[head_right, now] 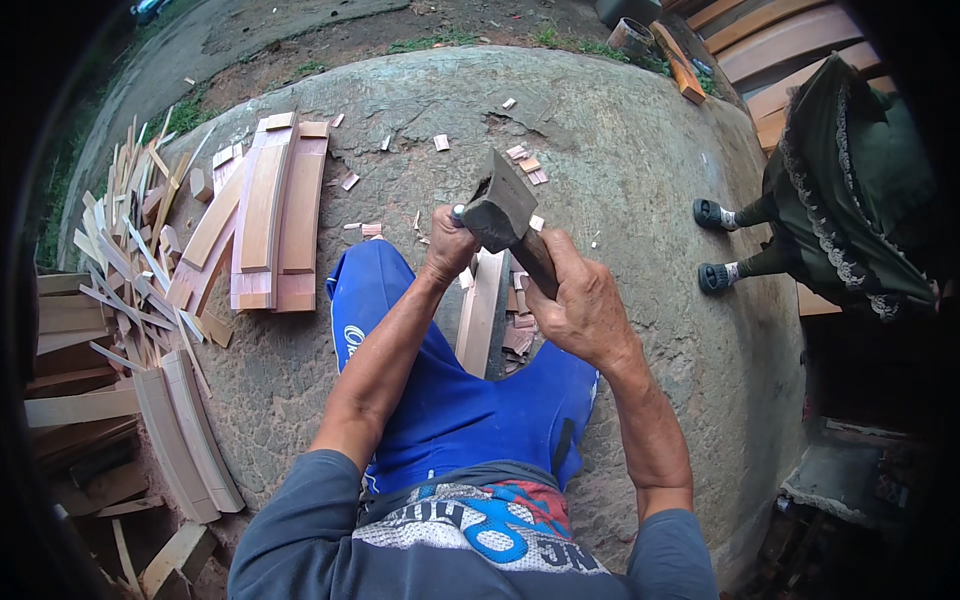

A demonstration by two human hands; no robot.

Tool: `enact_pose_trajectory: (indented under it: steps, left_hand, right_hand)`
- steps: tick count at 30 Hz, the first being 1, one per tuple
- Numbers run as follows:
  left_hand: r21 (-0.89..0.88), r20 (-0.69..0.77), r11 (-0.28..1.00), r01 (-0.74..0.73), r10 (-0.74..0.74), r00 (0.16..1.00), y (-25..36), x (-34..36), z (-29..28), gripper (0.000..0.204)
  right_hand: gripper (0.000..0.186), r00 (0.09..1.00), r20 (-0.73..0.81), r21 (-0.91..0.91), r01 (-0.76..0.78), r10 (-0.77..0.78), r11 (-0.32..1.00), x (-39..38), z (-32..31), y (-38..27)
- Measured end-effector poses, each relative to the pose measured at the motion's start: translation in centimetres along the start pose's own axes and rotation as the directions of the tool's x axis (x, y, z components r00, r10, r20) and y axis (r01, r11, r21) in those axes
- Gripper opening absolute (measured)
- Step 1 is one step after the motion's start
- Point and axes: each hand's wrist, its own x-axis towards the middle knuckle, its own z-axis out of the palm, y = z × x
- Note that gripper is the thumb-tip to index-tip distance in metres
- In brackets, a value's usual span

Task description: The person sits on the ground and uses a chisel and mallet to carve a rectangular wooden plank. They repeatedly strike the chisel to remove small wood chips, occasionally repositioning the plank and inspecting the carved surface.

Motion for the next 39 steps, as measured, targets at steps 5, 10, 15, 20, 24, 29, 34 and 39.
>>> enact_pose_trajectory:
  steps: [5,10,15,20,24,29,34,39]
  left_hand:
    - [0.088,-0.010,0.967,-0.241,0.243,0.970,0.7,-0.3,1.0,0.022]
    - [0.466,0.140,0.769,-0.438,0.425,0.894,0.3,-0.7,0.6,0.014]
    - [0.281,0.118,0.950,-0.139,0.110,0.987,-1.1,-0.9,1.0,0.029]
    - [0.426,0.239,0.834,-0.350,0.269,0.933,-0.7,-0.1,1.2,0.021]
    - [-0.018,0.058,0.993,-0.116,0.117,0.991,0.9,-1.2,2.2,0.016]
    - [0.245,0.215,0.934,-0.261,0.210,0.954,0.8,-0.5,2.0,0.010]
    - [-0.075,0.258,0.997,-0.015,0.034,0.966,0.6,-0.4,1.2,0.012]
    - [0.254,0.489,0.963,-0.088,-0.050,0.871,2.5,0.7,0.7,0.023]
  right_hand:
    - [0.042,0.989,-0.032,-0.132,0.137,-0.142,0.982,1.1,-0.3,-0.5]
    - [0.047,0.980,0.192,-0.522,0.145,-0.050,0.841,3.1,2.1,1.6]
    - [0.052,0.983,0.094,-0.329,0.178,-0.155,0.927,2.8,1.3,-0.1]
    - [0.040,0.980,0.197,-0.504,0.099,0.002,0.858,3.7,2.6,2.7]
    - [0.034,0.990,0.110,-0.335,0.115,-0.083,0.935,2.3,0.8,0.5]
    - [0.028,0.987,0.155,-0.467,0.035,0.042,0.884,3.0,2.7,3.3]
    - [0.032,0.998,0.026,-0.266,0.057,-0.052,0.962,1.9,1.4,2.0]
    - [0.031,0.999,0.049,-0.331,0.015,0.002,0.943,1.3,3.0,4.6]
